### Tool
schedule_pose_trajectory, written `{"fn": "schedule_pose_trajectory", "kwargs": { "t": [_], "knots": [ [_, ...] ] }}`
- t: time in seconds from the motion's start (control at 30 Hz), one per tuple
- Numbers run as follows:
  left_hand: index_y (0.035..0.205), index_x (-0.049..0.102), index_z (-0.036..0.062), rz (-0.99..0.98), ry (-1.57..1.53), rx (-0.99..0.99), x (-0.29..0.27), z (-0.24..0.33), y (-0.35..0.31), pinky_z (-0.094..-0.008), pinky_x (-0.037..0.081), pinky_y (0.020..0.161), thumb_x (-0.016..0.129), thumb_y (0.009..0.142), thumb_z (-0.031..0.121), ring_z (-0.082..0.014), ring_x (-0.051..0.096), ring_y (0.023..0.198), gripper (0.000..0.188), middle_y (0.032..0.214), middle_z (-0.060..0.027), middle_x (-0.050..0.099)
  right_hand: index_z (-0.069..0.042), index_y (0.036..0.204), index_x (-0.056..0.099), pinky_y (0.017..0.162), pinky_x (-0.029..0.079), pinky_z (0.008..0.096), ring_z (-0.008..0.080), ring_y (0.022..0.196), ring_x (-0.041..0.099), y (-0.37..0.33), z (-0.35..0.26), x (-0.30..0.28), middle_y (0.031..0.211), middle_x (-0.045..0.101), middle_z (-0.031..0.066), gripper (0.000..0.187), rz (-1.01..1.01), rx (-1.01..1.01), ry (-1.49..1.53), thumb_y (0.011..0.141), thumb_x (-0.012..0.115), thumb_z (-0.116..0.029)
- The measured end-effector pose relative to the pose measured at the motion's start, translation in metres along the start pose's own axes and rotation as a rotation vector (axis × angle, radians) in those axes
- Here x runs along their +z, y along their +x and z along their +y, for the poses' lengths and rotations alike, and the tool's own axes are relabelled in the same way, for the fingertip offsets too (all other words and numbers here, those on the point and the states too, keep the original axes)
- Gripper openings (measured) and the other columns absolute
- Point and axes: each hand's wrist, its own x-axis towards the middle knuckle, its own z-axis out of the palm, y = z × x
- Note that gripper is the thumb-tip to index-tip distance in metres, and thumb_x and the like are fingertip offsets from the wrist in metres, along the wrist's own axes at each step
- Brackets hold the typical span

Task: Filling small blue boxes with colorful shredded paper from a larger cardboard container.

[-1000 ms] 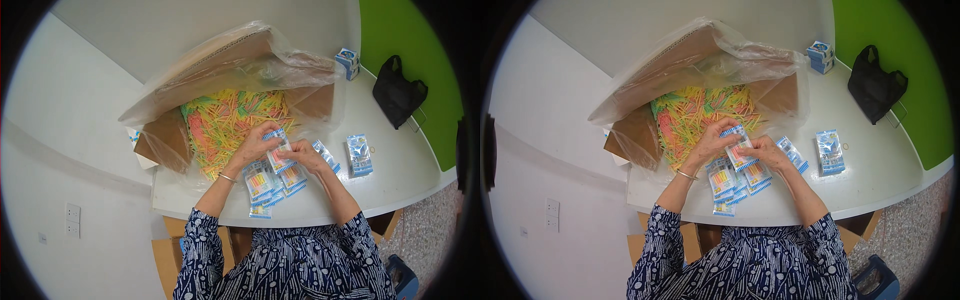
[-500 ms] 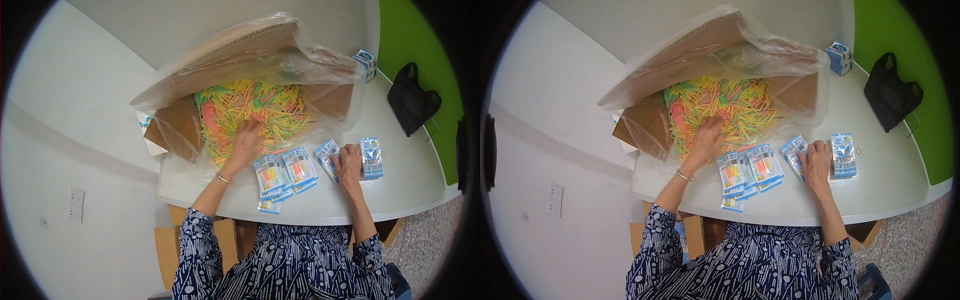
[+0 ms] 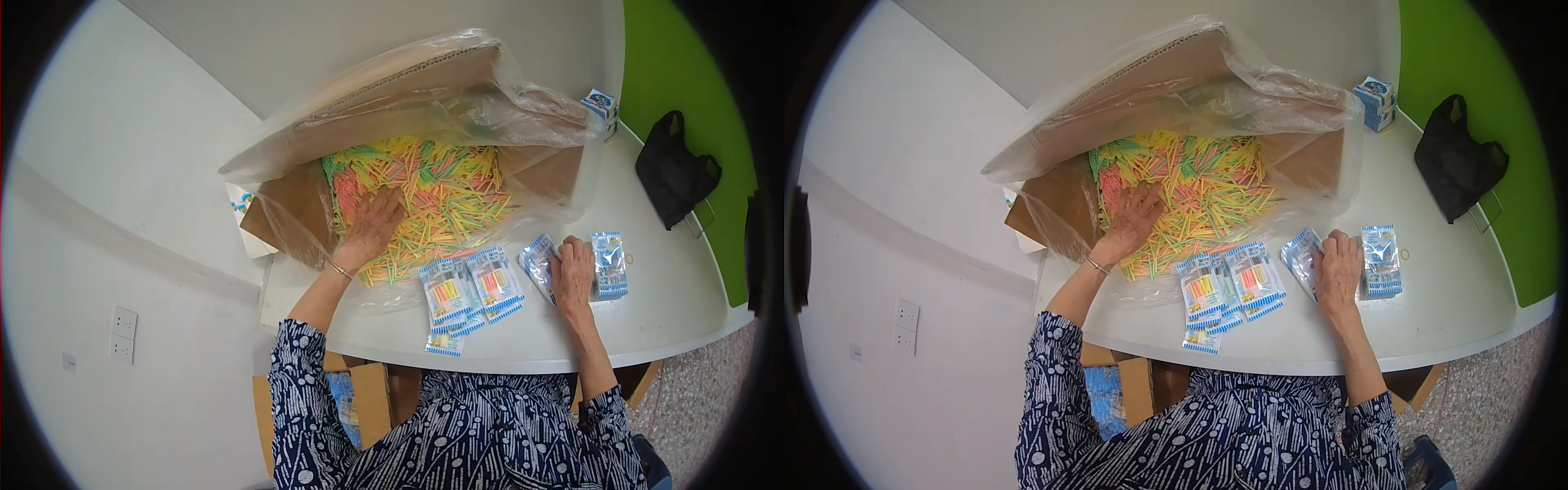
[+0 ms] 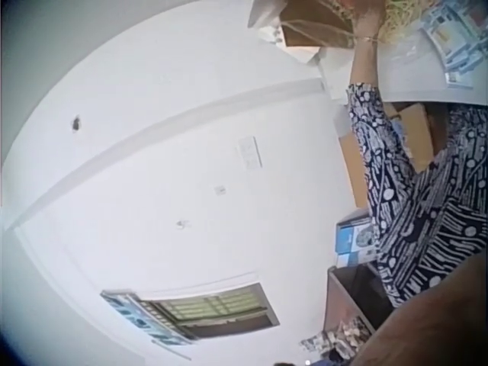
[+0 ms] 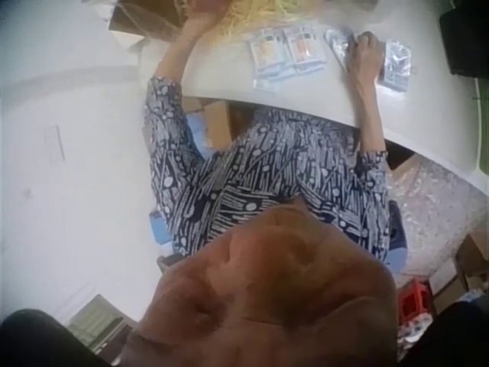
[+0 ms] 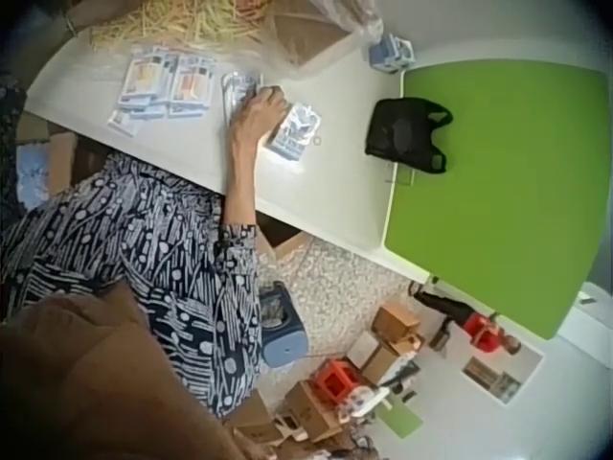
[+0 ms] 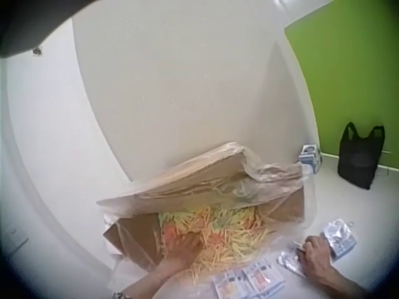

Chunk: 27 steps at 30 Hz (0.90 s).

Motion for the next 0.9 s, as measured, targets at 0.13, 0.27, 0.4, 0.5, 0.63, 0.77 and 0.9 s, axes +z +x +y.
{"fn": "schedule_pose_trajectory", "kwargs": {
  "t": [0.13,0.27,0.4,0.5,0.63,0.77,0.9],
  "knots": [
    [0.114,0.051,-0.0016,0.02,0.024,0.019,0.011,0.004,0.006,-0.0551,0.026,0.105,0.054,0.079,0.006,-0.0372,0.027,0.133,0.036,0.143,-0.0172,0.029,-0.002,0.087,0.05,0.079,0.039,0.0396,0.0309,0.092,0.049,0.004,-0.004,-0.006,0.104,0.053,0.0128,0.022,-0.014,-0.006,0.01,0.072,0.066,-0.001],
    [0.11,0.052,-0.0041,0.048,0.046,-0.011,0.015,0.011,0.014,-0.0563,0.026,0.104,0.053,0.078,0.005,-0.0378,0.026,0.133,0.033,0.142,-0.0189,0.029,-0.002,0.083,0.051,0.078,0.039,0.0398,0.0307,0.093,0.05,0.005,-0.003,-0.009,0.105,0.054,0.0131,0.021,-0.015,-0.017,0.018,0.07,0.067,-0.001],
    [0.103,0.055,-0.0059,0.028,0.024,-0.019,0.014,0.017,0.017,-0.0589,0.026,0.102,0.051,0.077,0.003,-0.0382,0.028,0.131,0.027,0.139,-0.0198,0.033,0.0,0.082,0.055,0.077,0.041,0.0401,0.0306,0.093,0.052,0.01,-0.006,-0.019,0.104,0.055,0.0136,0.019,0.033,-0.07,-0.011,0.069,0.069,-0.001],
    [0.101,0.057,-0.0028,0.108,-0.007,-0.106,0.018,0.016,0.016,-0.0609,0.024,0.101,0.052,0.077,0.006,-0.0387,0.029,0.13,0.026,0.136,-0.0194,0.036,0.001,0.08,0.056,0.074,0.042,0.0391,0.031,0.09,0.053,0.014,-0.009,-0.028,0.102,0.056,0.0138,0.016,0.058,-0.097,0.038,0.07,0.069,0.0],
    [0.102,0.058,0.0016,0.02,-0.063,-0.294,0.014,0.014,0.016,-0.0612,0.024,0.098,0.053,0.076,0.01,-0.0396,0.029,0.129,0.028,0.135,-0.0182,0.037,0.002,0.079,0.056,0.065,0.044,0.0332,0.0244,0.077,0.057,0.025,-0.02,-0.04,0.09,0.058,0.0124,0.01,0.083,0.016,0.267,0.078,0.065,-0.003],
    [0.112,0.057,0.0056,-0.072,-0.403,-0.442,-0.011,0.006,0.024,-0.0557,0.023,0.101,0.054,0.079,0.013,-0.0336,0.032,0.129,0.033,0.136,-0.0151,0.039,0.001,0.082,0.056,0.06,0.043,0.0285,0.0132,0.068,0.056,0.043,-0.036,-0.043,0.078,0.06,0.0061,0.012,-0.134,0.446,0.66,0.087,0.061,-0.01],
    [0.116,0.051,0.0001,-0.133,-1.208,-0.607,-0.04,-0.003,0.041,-0.0456,0.035,0.097,0.055,0.087,0.022,-0.0291,0.05,0.114,0.036,0.121,-0.0156,0.056,-0.003,0.088,0.061,0.059,0.044,0.0223,0.0044,0.066,0.055,0.05,-0.047,0.001,0.075,0.063,-0.0007,0.014,-0.111,0.523,1.222,0.089,0.06,-0.016]
  ]
}}
